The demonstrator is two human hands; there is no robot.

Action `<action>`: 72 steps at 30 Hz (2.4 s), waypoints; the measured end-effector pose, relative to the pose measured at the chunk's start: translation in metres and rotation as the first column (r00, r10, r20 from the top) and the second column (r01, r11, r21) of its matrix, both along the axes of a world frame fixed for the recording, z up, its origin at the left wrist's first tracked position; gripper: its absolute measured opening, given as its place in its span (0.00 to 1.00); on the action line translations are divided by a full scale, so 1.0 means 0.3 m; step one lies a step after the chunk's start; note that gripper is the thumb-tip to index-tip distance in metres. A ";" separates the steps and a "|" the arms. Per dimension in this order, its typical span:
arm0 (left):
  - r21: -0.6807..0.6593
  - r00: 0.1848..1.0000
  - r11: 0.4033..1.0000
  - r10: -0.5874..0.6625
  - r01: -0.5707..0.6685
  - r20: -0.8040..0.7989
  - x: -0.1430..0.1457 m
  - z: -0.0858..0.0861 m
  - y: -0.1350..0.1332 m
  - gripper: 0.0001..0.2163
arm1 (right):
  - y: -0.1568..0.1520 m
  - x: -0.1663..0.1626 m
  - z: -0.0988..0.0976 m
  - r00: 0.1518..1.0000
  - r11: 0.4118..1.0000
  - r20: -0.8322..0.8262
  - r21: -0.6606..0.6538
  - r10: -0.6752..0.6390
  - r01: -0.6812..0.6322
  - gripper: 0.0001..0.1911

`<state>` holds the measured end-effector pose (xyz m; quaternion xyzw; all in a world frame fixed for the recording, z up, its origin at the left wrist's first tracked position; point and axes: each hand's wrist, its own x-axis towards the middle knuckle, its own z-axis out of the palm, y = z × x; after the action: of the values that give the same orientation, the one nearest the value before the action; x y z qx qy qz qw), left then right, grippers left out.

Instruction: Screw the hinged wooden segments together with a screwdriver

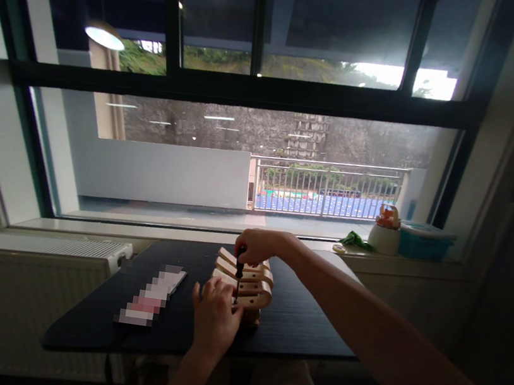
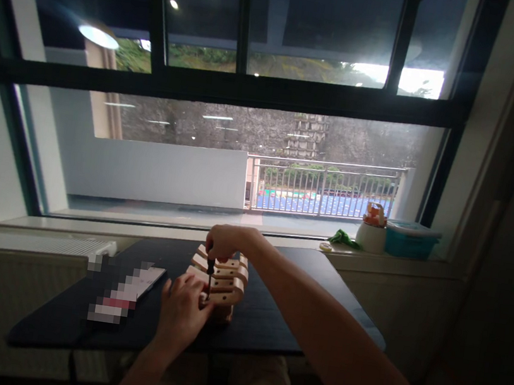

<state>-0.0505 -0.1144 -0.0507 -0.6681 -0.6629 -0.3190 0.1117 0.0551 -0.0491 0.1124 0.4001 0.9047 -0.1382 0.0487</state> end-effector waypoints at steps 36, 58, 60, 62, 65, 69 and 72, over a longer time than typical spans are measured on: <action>0.033 0.999 0.999 0.037 -0.038 0.010 0.013 0.005 0.000 0.04 | 0.009 0.007 0.004 0.999 0.998 -0.030 -0.046 0.044 -0.045 0.19; 0.086 0.997 0.994 0.072 -0.070 -0.028 0.018 -0.014 0.009 0.05 | -0.003 -0.001 0.007 0.997 0.999 -0.062 0.011 0.041 -0.040 0.17; 0.088 0.997 0.994 0.074 -0.071 -0.030 0.019 -0.012 0.009 0.05 | -0.003 -0.001 0.001 0.997 0.999 -0.065 0.024 0.038 -0.036 0.16; 0.086 0.997 0.994 0.075 -0.072 -0.031 0.019 -0.010 0.008 0.05 | -0.003 -0.001 -0.003 0.997 0.999 -0.067 0.033 0.032 -0.030 0.16; 0.082 0.997 0.994 0.075 -0.072 -0.029 0.019 -0.009 0.006 0.05 | -0.002 -0.001 0.003 0.998 0.999 -0.057 0.025 0.025 -0.024 0.17; 0.073 0.997 0.995 0.069 -0.067 -0.026 0.018 -0.011 0.004 0.04 | -0.008 -0.003 0.026 0.999 1.000 -0.043 0.007 0.028 -0.028 0.21; 0.074 0.997 0.995 0.069 -0.066 -0.029 0.018 -0.009 0.002 0.05 | -0.014 -0.003 0.031 0.999 0.999 -0.042 0.017 0.032 -0.032 0.20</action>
<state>-0.0452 -0.1137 -0.0536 -0.6457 -0.6711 -0.3286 0.1570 0.0543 -0.0532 0.1216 0.3829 0.9129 -0.1385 0.0287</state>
